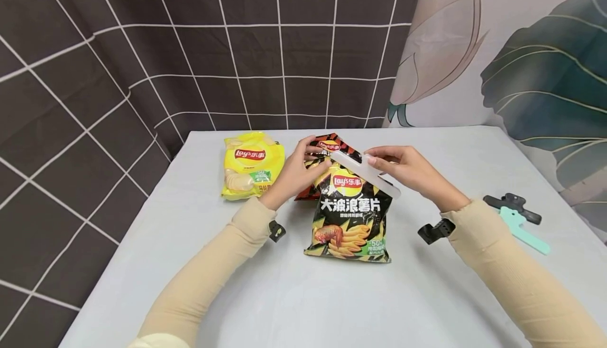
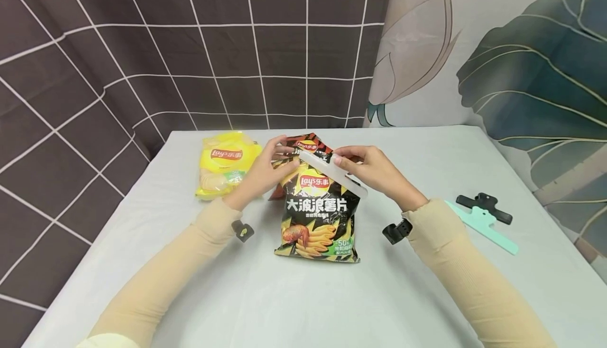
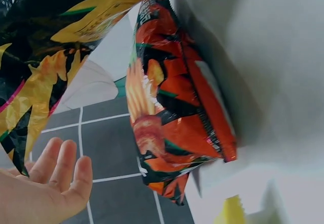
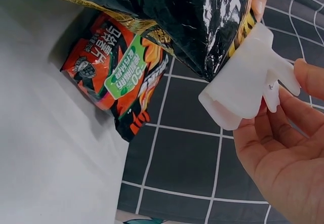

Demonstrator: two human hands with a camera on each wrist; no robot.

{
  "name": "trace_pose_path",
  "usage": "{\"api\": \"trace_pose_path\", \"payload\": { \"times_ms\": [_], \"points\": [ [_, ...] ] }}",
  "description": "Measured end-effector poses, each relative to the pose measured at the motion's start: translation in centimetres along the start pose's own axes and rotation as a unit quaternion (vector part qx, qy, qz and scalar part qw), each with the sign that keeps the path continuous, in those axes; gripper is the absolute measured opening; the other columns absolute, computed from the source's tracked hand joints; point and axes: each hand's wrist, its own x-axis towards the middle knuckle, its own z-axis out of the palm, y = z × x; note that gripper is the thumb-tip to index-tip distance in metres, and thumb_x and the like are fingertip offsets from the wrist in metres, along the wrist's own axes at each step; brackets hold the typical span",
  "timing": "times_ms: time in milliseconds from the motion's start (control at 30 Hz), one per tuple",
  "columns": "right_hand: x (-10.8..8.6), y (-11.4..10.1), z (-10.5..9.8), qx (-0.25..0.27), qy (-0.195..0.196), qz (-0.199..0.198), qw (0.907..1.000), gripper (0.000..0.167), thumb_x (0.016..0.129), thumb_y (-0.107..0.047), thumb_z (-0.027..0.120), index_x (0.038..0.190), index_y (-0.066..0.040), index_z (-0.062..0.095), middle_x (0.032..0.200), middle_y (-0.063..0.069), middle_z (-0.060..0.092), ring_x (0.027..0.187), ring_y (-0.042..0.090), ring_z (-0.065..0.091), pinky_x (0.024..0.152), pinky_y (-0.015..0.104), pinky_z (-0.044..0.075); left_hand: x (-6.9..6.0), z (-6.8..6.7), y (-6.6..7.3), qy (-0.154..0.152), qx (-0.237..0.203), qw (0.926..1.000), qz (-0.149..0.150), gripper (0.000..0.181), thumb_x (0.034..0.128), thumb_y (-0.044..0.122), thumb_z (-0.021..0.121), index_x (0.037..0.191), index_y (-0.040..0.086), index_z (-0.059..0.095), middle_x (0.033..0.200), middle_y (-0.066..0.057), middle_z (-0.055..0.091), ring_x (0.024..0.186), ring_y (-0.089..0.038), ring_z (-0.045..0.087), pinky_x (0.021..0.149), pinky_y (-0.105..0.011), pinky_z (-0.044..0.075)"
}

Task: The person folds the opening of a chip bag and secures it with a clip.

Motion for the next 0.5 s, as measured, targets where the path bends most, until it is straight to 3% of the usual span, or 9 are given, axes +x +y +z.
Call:
{"api": "trace_pose_path", "payload": {
  "times_ms": [267, 367, 500],
  "points": [
    [-0.2, 0.4, 0.2, 0.024, 0.007, 0.004, 0.9997, 0.052, 0.096, -0.041, 0.055, 0.134, -0.005, 0.055, 0.136, 0.017, 0.055, 0.111, 0.03, 0.06, 0.095, 0.048, 0.049, -0.4, 0.4, -1.0, 0.001, -0.06, 0.9962, -0.063, 0.088, 0.0884, 0.041, 0.064, 0.154, 0.016, 0.011, 0.138, -0.01, 0.05, 0.133, -0.028, 0.043, 0.112, -0.05, 0.033],
    [-0.3, 0.4, 0.2, 0.033, 0.012, 0.007, 0.9993, 0.051, 0.096, -0.04, 0.055, 0.134, -0.005, 0.055, 0.136, 0.017, 0.055, 0.111, 0.028, 0.059, 0.094, 0.046, 0.05, -0.7, 0.6, -1.2, 0.001, -0.099, 0.991, -0.091, 0.093, 0.0878, 0.044, 0.064, 0.154, 0.017, 0.004, 0.145, -0.016, 0.041, 0.134, -0.031, 0.041, 0.112, -0.05, 0.032],
    [-0.4, 0.4, 0.3, 0.048, 0.015, 0.014, 0.9986, 0.051, 0.096, -0.04, 0.055, 0.135, -0.006, 0.055, 0.137, 0.016, 0.054, 0.113, 0.028, 0.058, 0.094, 0.045, 0.05, -1.1, 1.0, -1.3, -0.013, -0.127, 0.9844, -0.121, 0.093, 0.0876, 0.049, 0.061, 0.155, 0.021, 0.003, 0.155, -0.019, 0.024, 0.142, -0.032, 0.029, 0.115, -0.051, 0.026]
  ]
}}
